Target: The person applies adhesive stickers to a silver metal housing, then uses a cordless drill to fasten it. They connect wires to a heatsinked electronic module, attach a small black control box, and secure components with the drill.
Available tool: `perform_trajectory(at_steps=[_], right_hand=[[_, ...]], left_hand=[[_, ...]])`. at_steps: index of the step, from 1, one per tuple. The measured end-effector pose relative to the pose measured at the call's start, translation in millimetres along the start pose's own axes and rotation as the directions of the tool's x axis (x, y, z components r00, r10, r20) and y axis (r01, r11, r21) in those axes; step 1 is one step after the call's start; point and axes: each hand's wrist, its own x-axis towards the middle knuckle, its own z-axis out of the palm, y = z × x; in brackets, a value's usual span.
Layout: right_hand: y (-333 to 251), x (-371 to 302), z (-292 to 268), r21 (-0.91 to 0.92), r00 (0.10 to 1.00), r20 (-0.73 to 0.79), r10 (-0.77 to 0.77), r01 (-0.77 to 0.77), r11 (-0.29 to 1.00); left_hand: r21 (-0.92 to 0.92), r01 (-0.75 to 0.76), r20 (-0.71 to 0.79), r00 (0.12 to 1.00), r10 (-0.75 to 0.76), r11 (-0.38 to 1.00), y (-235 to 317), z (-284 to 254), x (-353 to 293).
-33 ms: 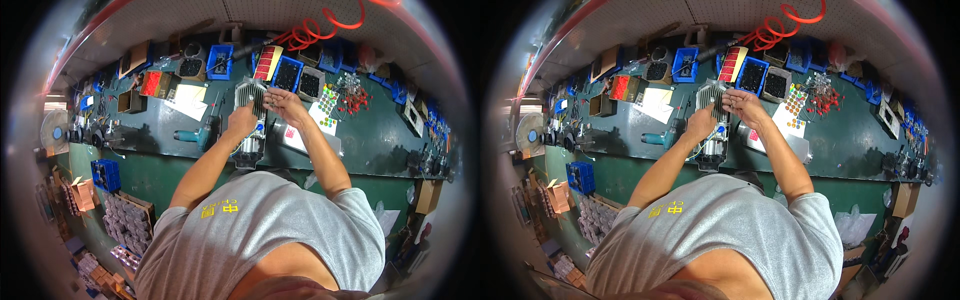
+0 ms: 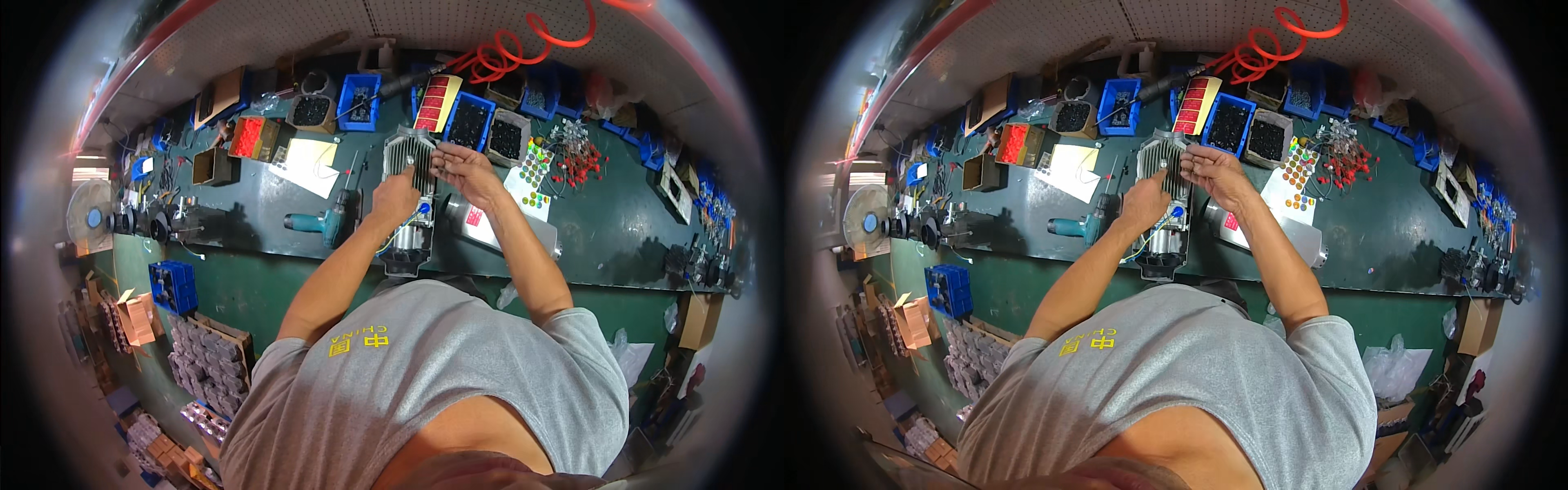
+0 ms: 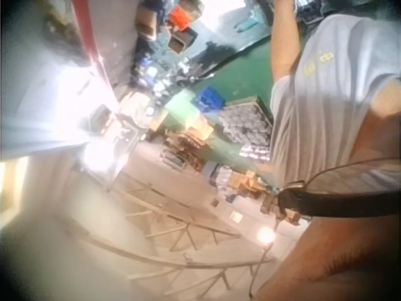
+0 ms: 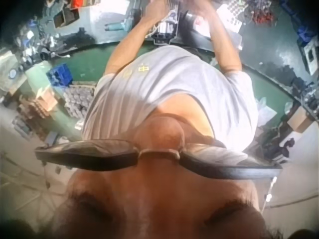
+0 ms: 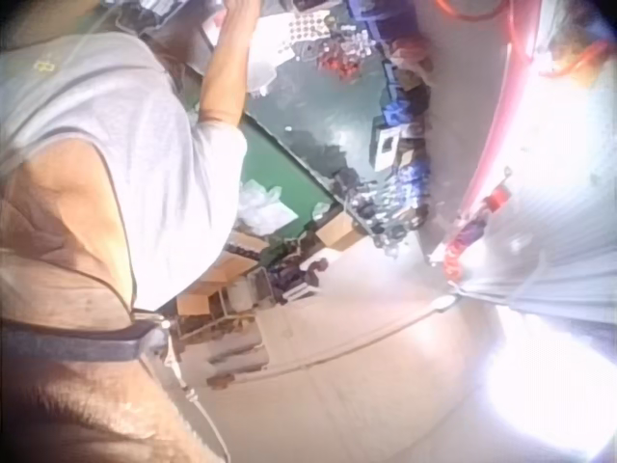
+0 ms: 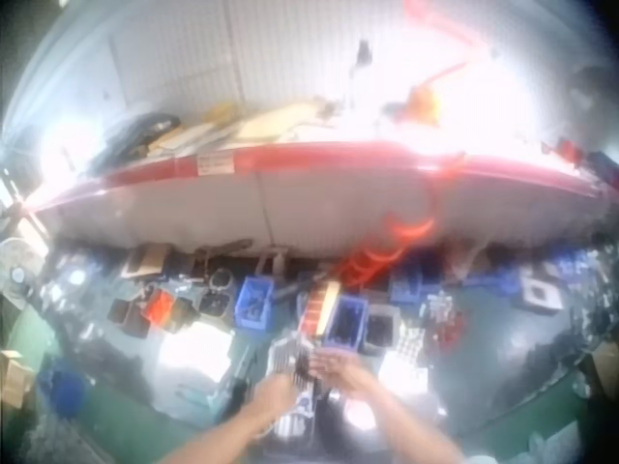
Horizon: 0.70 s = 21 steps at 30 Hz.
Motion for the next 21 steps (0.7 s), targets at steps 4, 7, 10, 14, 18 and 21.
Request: perform_trajectory(at_steps=[4, 7, 10, 14, 18, 21], right_hand=[[0, 7, -2, 0.103, 0.997, -0.004, -0.080, 0.080, 0.991], [4, 18, -9, 0.112, 0.990, -0.030, -0.140, 0.142, 0.984], [11, 24, -13, 0.079, 0.979, -0.095, -0.183, 0.190, 0.979], [17, 31, -24, 0.037, 0.962, -0.123, -0.245, 0.251, 0.967], [21, 31, -20, -0.083, 0.911, -0.201, -0.360, 0.351, 0.933], [19, 32, -19, -0.058, 0.905, -0.238, -0.353, 0.350, 0.935]], left_hand=[[-0.040, -0.033, -0.048, 0.998, 0.031, 0.999, -8, 7, 3], [-0.049, -0.034, -0.066, 0.997, 0.030, 0.998, -10, 11, 5], [-0.047, -0.051, -0.087, 0.995, 0.047, 0.998, -13, 13, 6], [-0.043, -0.073, -0.096, 0.993, 0.069, 0.996, -12, 13, 5], [-0.036, -0.049, -0.037, 0.998, 0.048, 0.998, -11, 11, 6], [-0.045, -0.039, -0.037, 0.999, 0.038, 0.998, -6, 7, 3]])
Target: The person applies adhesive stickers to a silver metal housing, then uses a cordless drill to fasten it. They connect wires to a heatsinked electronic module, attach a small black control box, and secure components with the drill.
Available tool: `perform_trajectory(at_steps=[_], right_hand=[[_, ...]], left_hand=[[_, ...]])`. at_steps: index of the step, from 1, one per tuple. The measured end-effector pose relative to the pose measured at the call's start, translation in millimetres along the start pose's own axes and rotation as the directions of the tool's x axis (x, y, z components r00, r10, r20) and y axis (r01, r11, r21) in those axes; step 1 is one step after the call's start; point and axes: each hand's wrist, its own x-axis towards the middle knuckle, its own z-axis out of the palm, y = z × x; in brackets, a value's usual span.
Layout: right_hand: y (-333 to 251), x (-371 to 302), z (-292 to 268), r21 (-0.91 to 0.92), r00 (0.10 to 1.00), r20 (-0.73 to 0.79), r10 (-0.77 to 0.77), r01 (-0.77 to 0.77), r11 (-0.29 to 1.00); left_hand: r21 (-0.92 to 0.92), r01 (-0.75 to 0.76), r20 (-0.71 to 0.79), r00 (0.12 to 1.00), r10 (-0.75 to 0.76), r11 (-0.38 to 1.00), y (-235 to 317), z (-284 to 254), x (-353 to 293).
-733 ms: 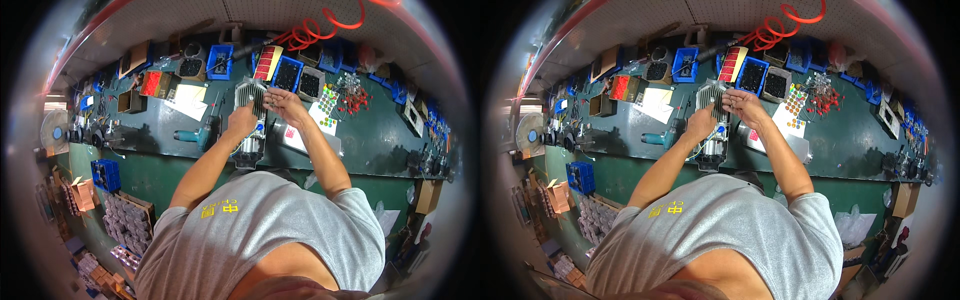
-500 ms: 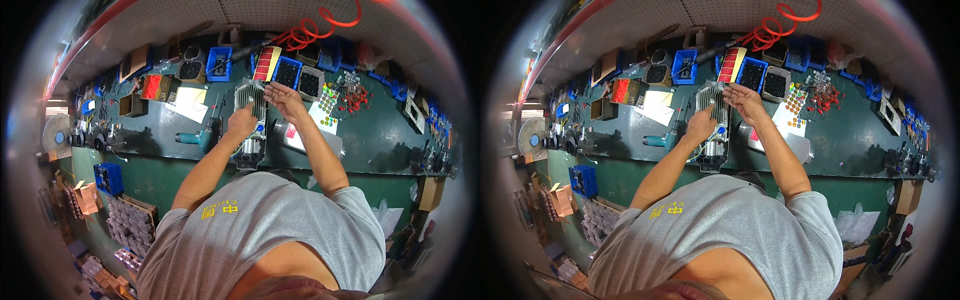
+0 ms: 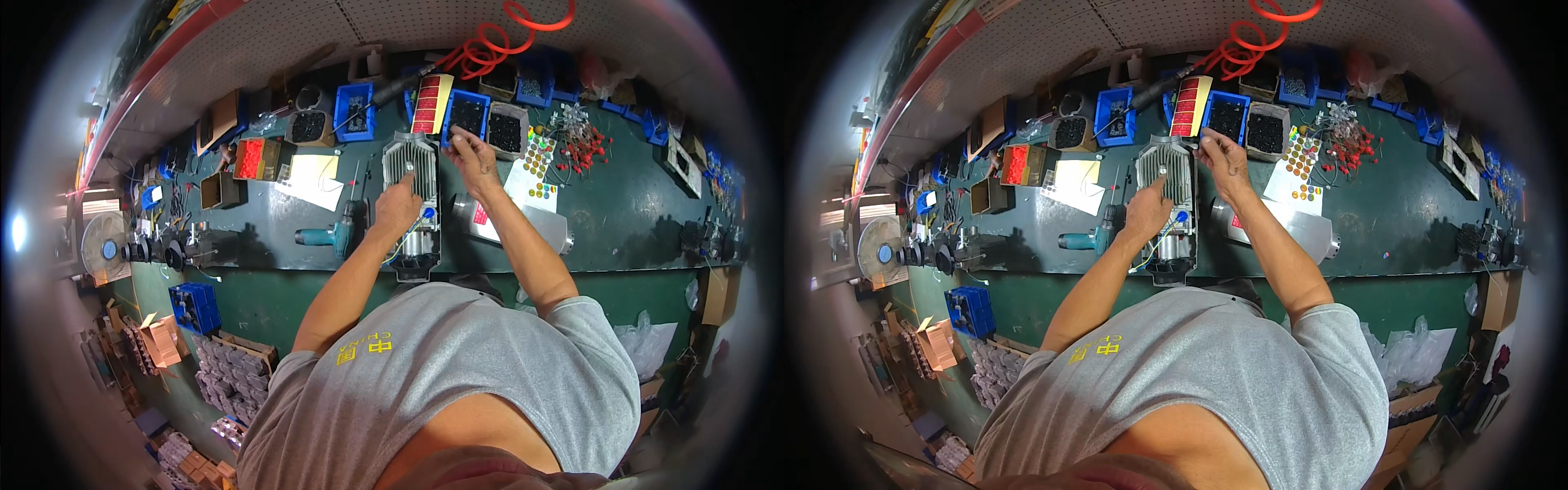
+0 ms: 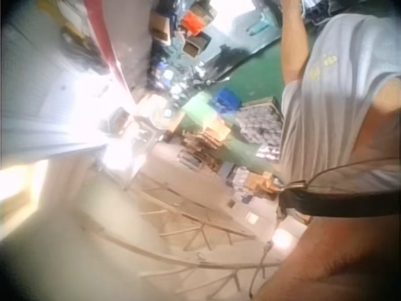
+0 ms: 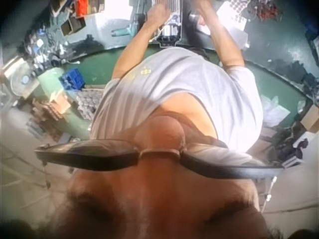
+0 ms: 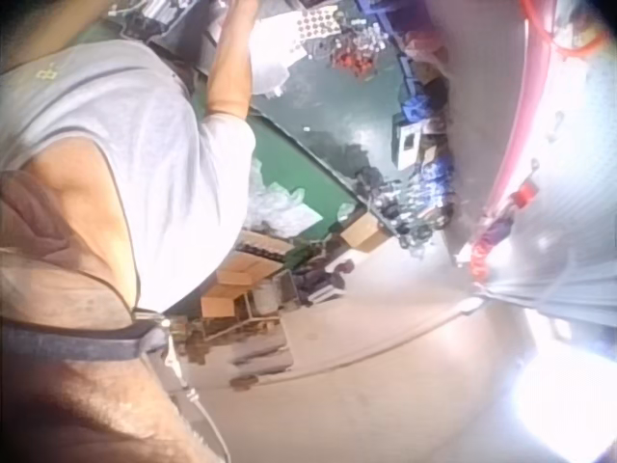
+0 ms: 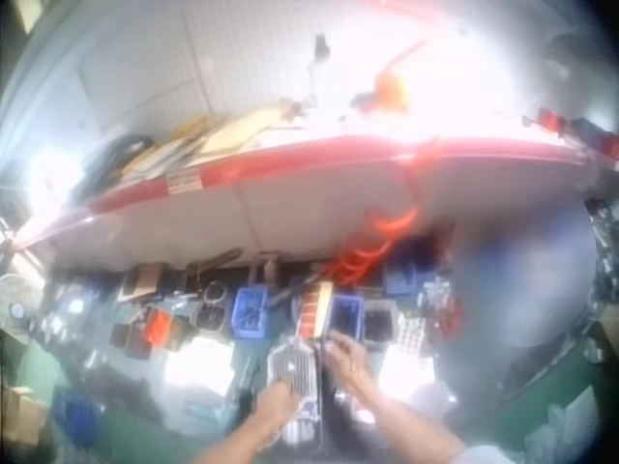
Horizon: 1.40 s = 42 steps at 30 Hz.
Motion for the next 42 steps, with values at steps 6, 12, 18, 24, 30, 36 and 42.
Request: perform_trajectory(at_steps=[6, 12, 18, 24, 30, 36, 42], right_hand=[[-7, 9, -10, -0.054, 0.994, -0.033, 0.102, -0.103, 0.993], [-21, 8, -1, -0.213, 0.999, 0.022, 0.033, -0.028, 0.977], [-15, 34, 18, -0.402, 0.995, 0.104, 0.003, 0.039, 0.915], [2, 64, 21, -0.666, 0.971, 0.236, -0.051, 0.199, 0.718], [4, 73, 26, -0.752, 0.951, 0.304, 0.053, 0.206, 0.626], [2, 83, 27, -0.734, 0.883, 0.466, 0.062, 0.346, 0.585], [-12, 96, 45, -0.657, 0.664, 0.738, 0.125, 0.664, 0.357]], left_hand=[[0.009, -0.003, -0.030, 1.000, 0.003, 1.000, -3, 4, 2], [-0.004, 0.011, -0.009, 1.000, -0.011, 1.000, -1, 0, 0], [0.010, 0.006, -0.036, 0.999, -0.005, 1.000, -4, 5, 1], [0.025, 0.012, -0.004, 1.000, -0.012, 1.000, 1, 1, 0], [0.009, 0.014, -0.009, 1.000, -0.014, 1.000, -1, 1, 0], [0.017, 0.027, -0.001, 1.000, -0.027, 1.000, 1, 1, 0], [0.013, 0.011, -0.030, 1.000, -0.010, 1.000, -1, 1, -1]])
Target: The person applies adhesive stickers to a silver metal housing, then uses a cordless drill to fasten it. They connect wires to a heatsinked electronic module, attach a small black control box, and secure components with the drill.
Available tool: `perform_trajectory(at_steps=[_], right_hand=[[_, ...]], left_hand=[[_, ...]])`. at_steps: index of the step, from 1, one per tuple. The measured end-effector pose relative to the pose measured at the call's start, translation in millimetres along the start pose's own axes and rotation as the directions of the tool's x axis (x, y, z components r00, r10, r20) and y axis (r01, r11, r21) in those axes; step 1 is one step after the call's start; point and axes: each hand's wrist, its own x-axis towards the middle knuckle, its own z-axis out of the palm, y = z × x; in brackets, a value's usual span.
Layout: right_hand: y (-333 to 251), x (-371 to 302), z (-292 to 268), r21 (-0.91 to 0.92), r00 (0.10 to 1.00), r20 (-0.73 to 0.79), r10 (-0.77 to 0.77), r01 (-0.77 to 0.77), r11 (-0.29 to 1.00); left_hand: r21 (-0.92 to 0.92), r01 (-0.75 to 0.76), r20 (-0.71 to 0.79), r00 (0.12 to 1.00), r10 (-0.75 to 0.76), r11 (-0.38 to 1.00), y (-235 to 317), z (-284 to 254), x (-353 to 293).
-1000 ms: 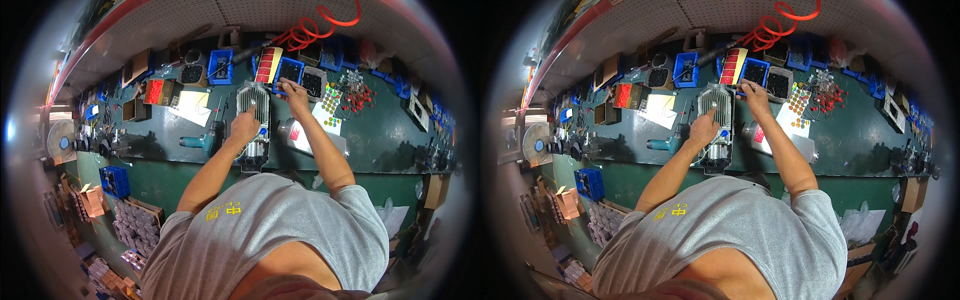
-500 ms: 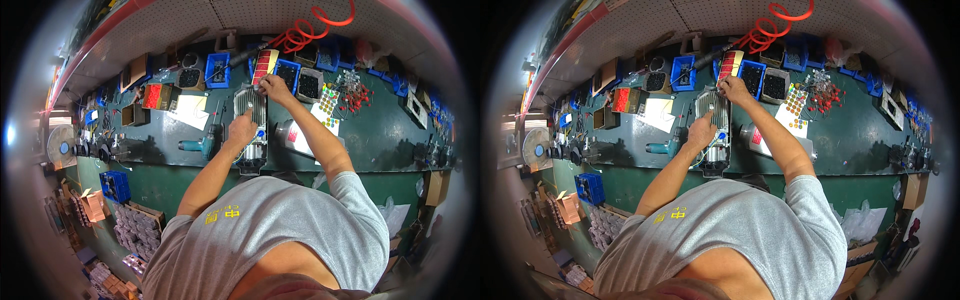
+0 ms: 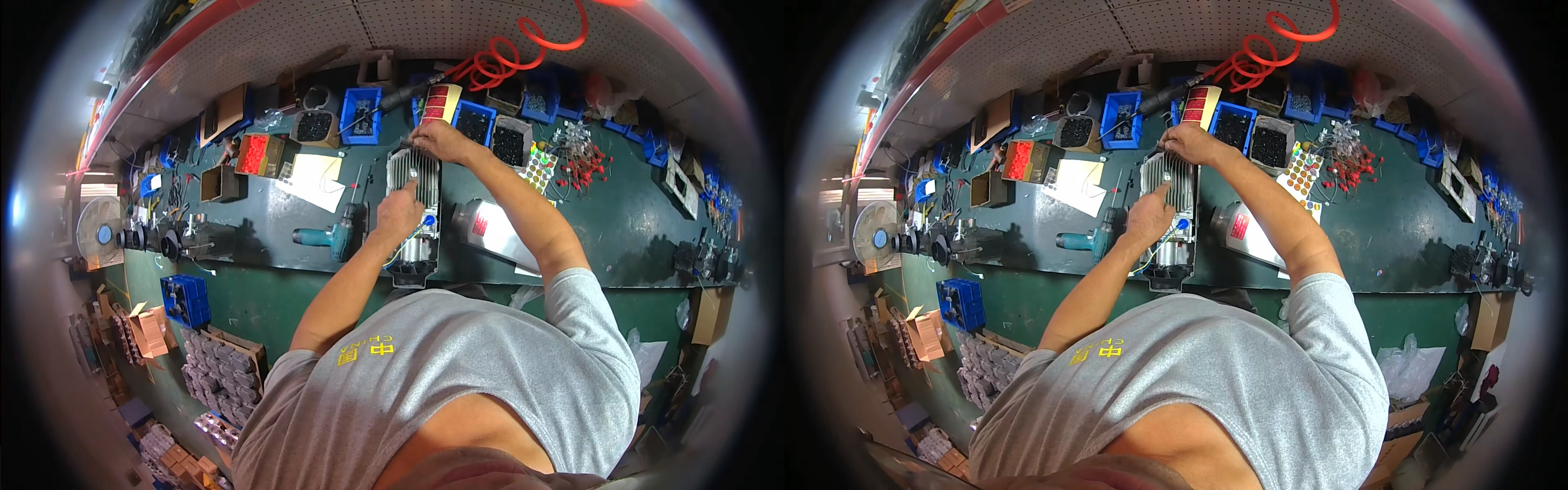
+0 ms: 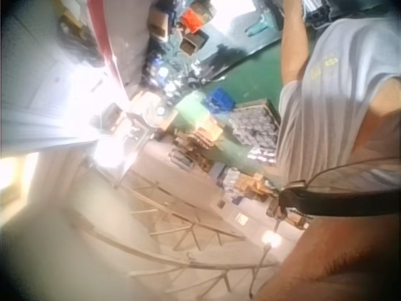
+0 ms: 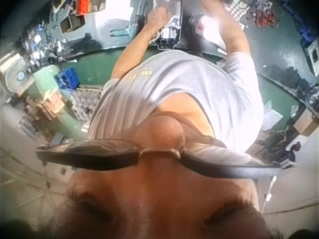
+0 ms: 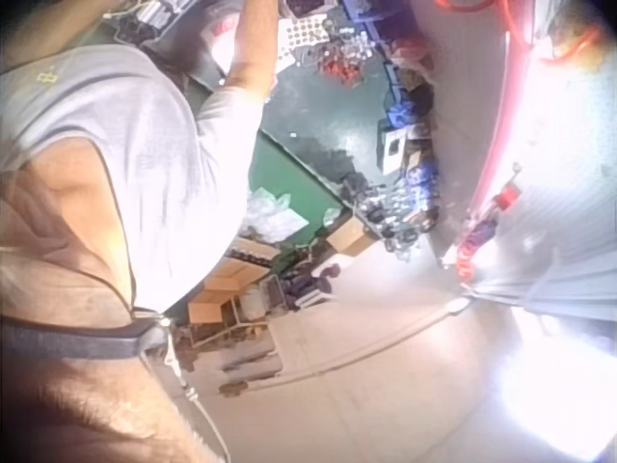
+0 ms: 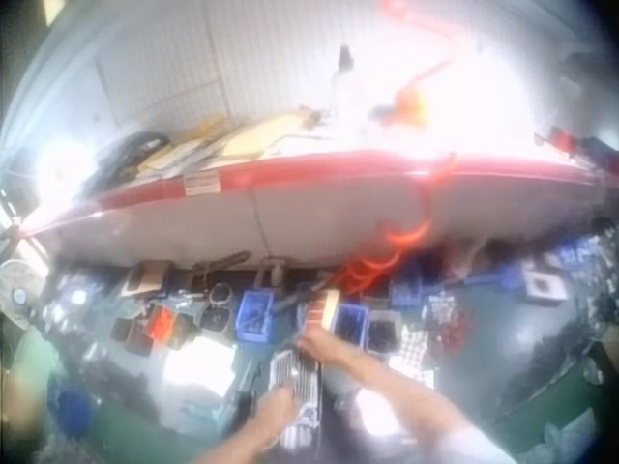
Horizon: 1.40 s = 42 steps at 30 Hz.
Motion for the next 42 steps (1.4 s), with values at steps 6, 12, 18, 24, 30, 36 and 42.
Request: perform_trajectory(at_steps=[6, 12, 18, 24, 30, 36, 42], right_hand=[[-9, -3, 3, -0.043, 0.996, 0.053, -0.077, 0.079, 0.996], [-25, -36, 18, -0.230, 0.983, 0.046, -0.177, 0.183, 0.956], [-40, -37, 28, -0.306, 0.988, 0.130, -0.081, 0.117, 0.945], [-41, -34, 35, -0.373, 0.992, 0.112, -0.058, 0.096, 0.923], [-45, -34, 37, -0.441, 0.991, 0.123, -0.061, 0.110, 0.891], [-46, -37, 40, -0.452, 0.993, 0.093, -0.079, 0.113, 0.885], [-51, -37, 40, -0.466, 0.992, 0.100, -0.075, 0.113, 0.877]], left_hand=[[-0.016, -0.015, -0.010, 1.000, 0.015, 1.000, -6, 4, 1], [-0.025, 0.002, -0.002, 1.000, -0.002, 1.000, -5, 4, 2], [-0.074, 0.032, 0.001, 0.999, -0.032, 0.997, 0, -3, -3], [-0.124, 0.029, -0.013, 0.999, -0.031, 0.992, -10, 3, -1], [-0.196, 0.025, -0.114, 0.992, -0.048, 0.980, -1, -19, -33], [-0.310, -0.276, -0.405, 0.904, 0.137, 0.910, -16, 2, -45], [-0.337, -0.237, -0.382, 0.919, 0.098, 0.911, -24, 9, -47]])
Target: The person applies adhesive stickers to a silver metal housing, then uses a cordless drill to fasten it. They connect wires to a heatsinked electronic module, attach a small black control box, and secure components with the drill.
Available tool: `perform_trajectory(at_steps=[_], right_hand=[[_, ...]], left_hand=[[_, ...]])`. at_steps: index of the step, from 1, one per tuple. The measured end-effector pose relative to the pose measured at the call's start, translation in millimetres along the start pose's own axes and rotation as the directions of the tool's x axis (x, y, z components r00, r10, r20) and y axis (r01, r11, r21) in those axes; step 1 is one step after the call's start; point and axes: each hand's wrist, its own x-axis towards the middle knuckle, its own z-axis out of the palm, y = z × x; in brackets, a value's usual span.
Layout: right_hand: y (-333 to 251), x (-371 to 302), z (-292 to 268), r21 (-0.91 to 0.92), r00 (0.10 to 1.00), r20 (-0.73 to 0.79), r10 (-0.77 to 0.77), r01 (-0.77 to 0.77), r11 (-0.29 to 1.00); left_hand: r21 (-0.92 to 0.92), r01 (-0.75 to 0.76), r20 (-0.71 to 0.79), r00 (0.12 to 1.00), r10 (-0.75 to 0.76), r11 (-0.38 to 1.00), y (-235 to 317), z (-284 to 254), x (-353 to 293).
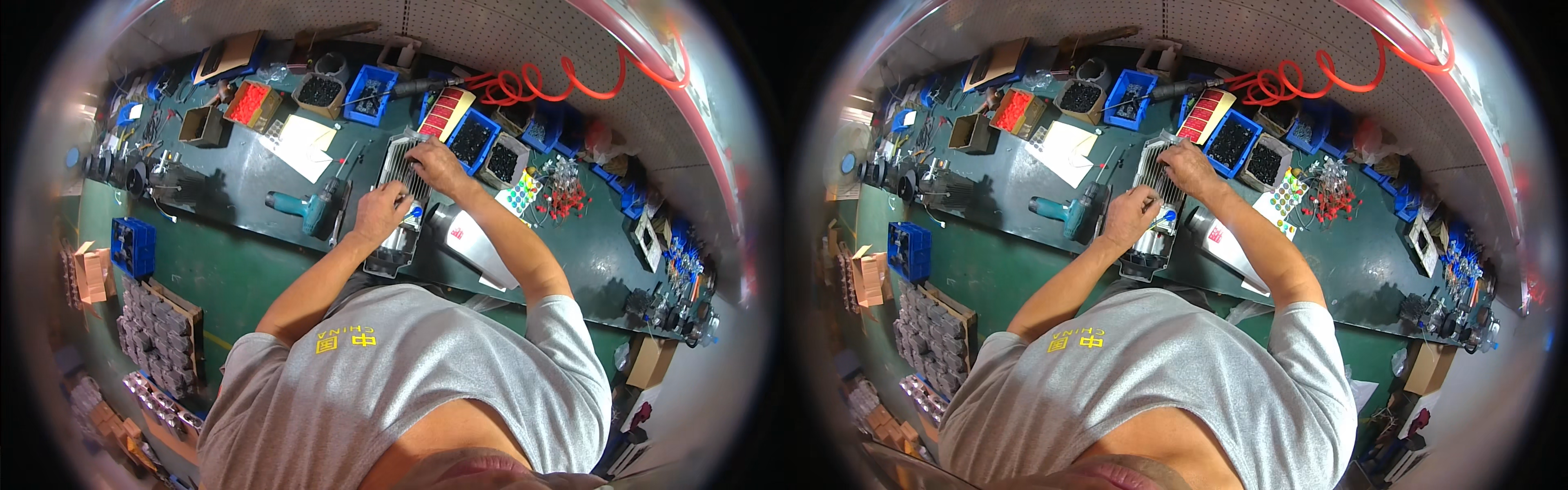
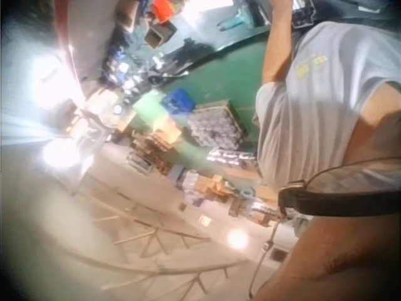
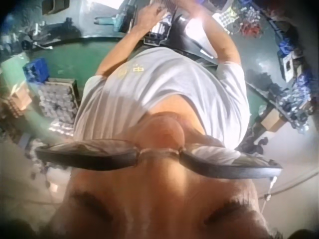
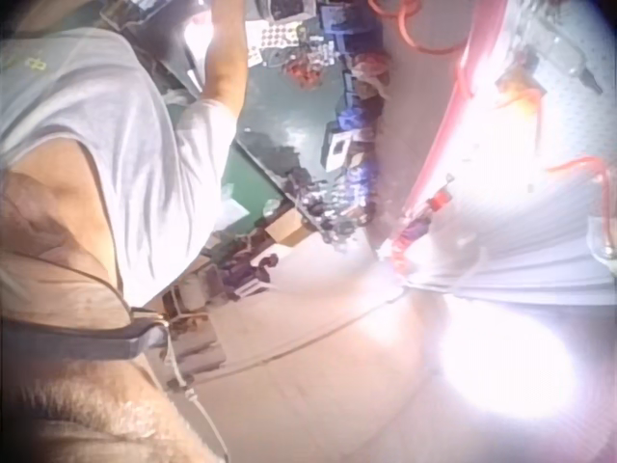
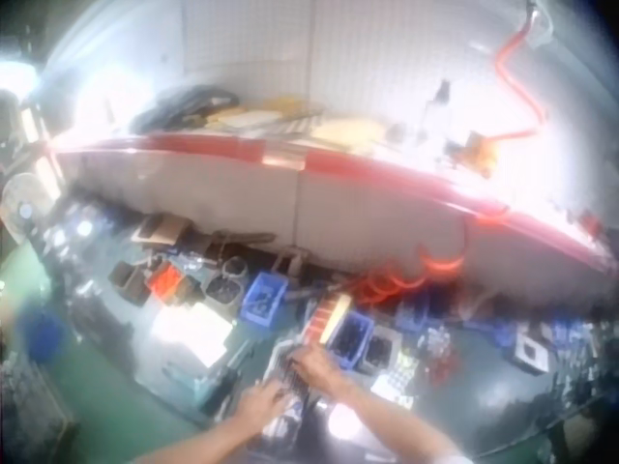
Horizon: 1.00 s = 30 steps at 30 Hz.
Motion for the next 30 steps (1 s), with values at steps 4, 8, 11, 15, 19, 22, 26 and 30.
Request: perform_trajectory(at_steps=[4, 8, 11, 15, 19, 22, 26, 30], right_hand=[[-1, -1, 0, 0.012, 1.000, -0.002, 0.007, -0.007, 1.000], [-1, -3, 1, 0.009, 1.000, -0.009, 0.001, -0.001, 1.000], [0, -7, 2, 0.058, 0.996, -0.083, -0.006, 0.011, 0.998], [-18, -25, 7, 0.223, 0.924, -0.341, 0.171, -0.097, 0.970], [-69, -71, 33, 0.508, 0.760, -0.422, 0.495, -0.254, 0.823], [-101, -101, 60, 0.638, 0.704, -0.293, 0.646, -0.359, 0.681], [-124, -113, 61, 0.541, 0.725, -0.171, 0.668, -0.497, 0.678], [-119, -118, 77, 0.554, 0.707, -0.232, 0.668, -0.469, 0.688]], left_hand=[[0.024, 0.060, 0.020, 0.998, -0.061, 0.998, -1, 1, -2], [0.062, 0.072, 0.065, 0.995, -0.076, 0.995, -9, 5, -3], [0.060, 0.049, 0.061, 0.997, -0.053, 0.997, -11, 7, -2], [-0.021, 0.091, 0.065, 0.994, -0.089, 0.996, -17, 9, -2], [-0.078, 0.117, 0.104, 0.989, -0.109, 0.990, -18, 9, -2], [-0.133, 0.104, 0.164, 0.983, -0.081, 0.986, -26, 6, 0], [-0.179, 0.104, 0.192, 0.979, -0.069, 0.978, -34, 6, 2], [-0.191, 0.113, 0.235, 0.970, -0.066, 0.975, -34, 4, 5]])
